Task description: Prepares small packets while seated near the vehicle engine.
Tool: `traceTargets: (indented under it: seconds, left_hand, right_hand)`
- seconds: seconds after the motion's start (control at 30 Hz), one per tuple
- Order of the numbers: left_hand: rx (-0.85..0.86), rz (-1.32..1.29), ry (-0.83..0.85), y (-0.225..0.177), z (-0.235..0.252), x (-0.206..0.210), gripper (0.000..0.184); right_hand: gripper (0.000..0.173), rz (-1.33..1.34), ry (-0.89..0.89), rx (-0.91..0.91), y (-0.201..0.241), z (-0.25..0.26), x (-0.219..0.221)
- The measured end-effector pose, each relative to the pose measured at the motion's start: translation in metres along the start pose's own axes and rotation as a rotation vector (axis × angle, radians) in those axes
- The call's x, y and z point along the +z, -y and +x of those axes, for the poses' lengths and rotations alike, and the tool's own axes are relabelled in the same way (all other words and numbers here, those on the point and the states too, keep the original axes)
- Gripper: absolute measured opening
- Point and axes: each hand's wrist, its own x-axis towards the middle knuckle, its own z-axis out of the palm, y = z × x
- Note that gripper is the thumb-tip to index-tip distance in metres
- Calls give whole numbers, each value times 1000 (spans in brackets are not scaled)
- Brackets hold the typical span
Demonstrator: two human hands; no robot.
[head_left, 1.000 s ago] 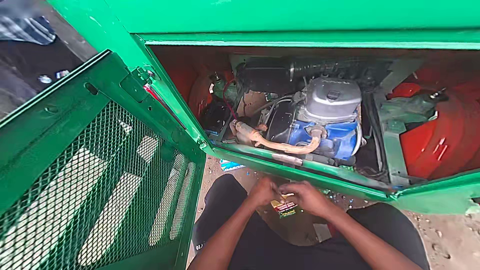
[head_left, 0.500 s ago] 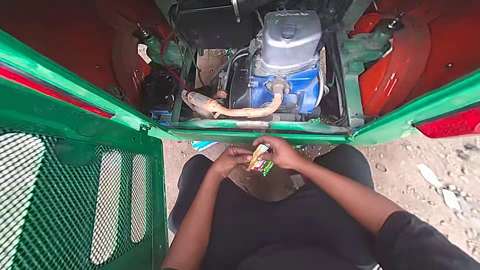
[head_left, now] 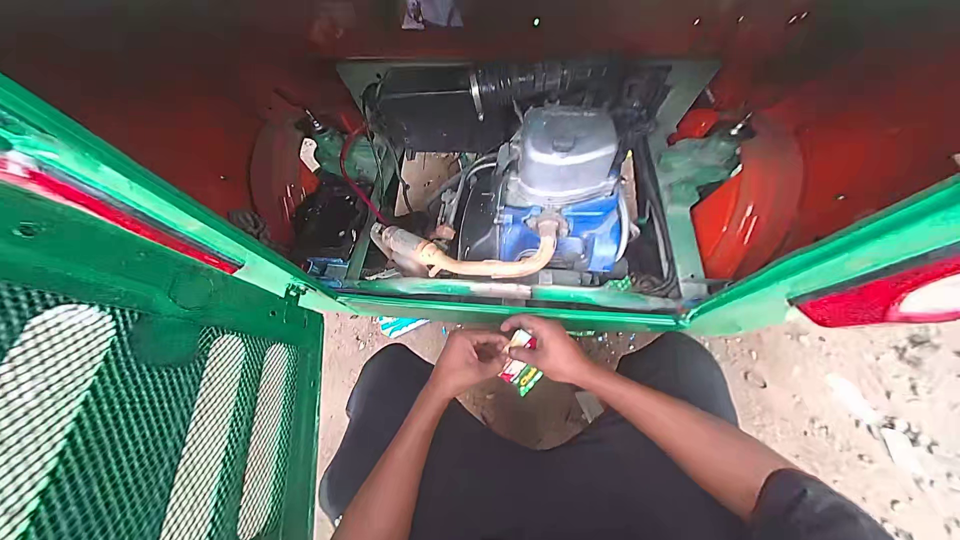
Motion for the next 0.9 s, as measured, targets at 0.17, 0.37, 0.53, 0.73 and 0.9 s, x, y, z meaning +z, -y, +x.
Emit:
traceTargets:
  seconds: [0.17, 0.37, 0.53, 0.73, 0.9]
  left_hand:
    - [24, 208, -55, -3, -2, 3, 23]
    - [45, 270, -58, -3, -1, 7, 27]
    - [34, 33, -24, -3, 0, 2, 29]
    - [-48, -261, 20, 3, 1, -7, 17]
    - [-40, -181, -28, 3, 1, -3, 15]
  right_hand:
    - [38, 12, -20, 13, -4, 0, 5]
    - [39, -53, -27, 12, -6, -2, 3]
    - [39, -19, -38, 28, -5, -3, 3]
    - [39, -27, -28, 3, 0, -4, 1]
    - [39, -106, -18, 8, 1, -5, 1]
